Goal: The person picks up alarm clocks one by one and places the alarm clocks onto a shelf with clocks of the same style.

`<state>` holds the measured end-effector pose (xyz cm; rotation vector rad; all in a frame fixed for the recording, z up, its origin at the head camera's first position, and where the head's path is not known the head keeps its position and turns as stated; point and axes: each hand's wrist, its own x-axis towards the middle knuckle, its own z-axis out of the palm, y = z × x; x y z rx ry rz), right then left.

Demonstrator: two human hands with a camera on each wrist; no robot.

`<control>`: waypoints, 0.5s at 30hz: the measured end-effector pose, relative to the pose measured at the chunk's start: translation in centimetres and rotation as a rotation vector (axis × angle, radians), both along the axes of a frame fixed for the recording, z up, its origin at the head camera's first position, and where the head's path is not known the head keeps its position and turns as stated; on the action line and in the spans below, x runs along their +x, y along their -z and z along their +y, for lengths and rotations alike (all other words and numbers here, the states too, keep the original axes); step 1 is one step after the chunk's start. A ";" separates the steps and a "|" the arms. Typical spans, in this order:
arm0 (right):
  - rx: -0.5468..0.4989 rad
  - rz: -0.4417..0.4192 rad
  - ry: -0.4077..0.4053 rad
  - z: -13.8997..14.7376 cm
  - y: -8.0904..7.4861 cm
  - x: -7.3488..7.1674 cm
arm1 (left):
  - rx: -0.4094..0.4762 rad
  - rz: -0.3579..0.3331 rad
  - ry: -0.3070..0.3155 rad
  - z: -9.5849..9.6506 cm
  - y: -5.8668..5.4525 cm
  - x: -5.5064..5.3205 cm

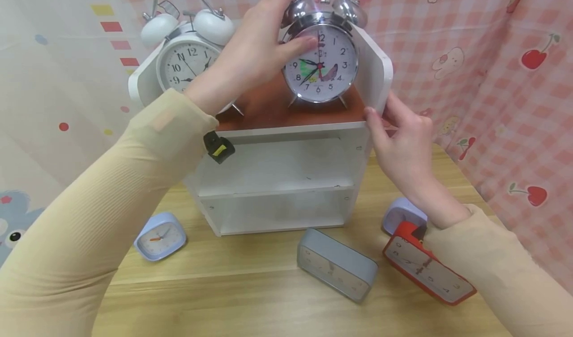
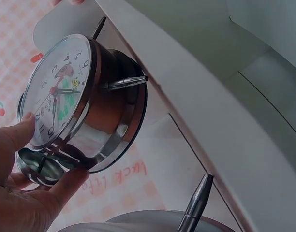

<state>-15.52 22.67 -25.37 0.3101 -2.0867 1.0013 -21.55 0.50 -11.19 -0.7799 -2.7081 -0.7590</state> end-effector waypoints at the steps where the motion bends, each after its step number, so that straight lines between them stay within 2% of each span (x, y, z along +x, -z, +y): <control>1: 0.001 0.001 0.001 0.0 0.0 0.0 | -0.002 0.002 -0.001 0.0 0.0 0.0; 10: 0.003 0.005 0.001 0.0 0.0 -0.1 | -0.020 0.004 -0.012 0.1 -0.1 0.2; 13: 0.009 0.000 0.000 0.1 0.0 0.0 | -0.003 0.038 -0.001 0.1 0.0 0.2; 15: 0.009 -0.002 -0.001 0.1 0.0 0.0 | 0.024 0.085 0.023 0.0 0.2 0.1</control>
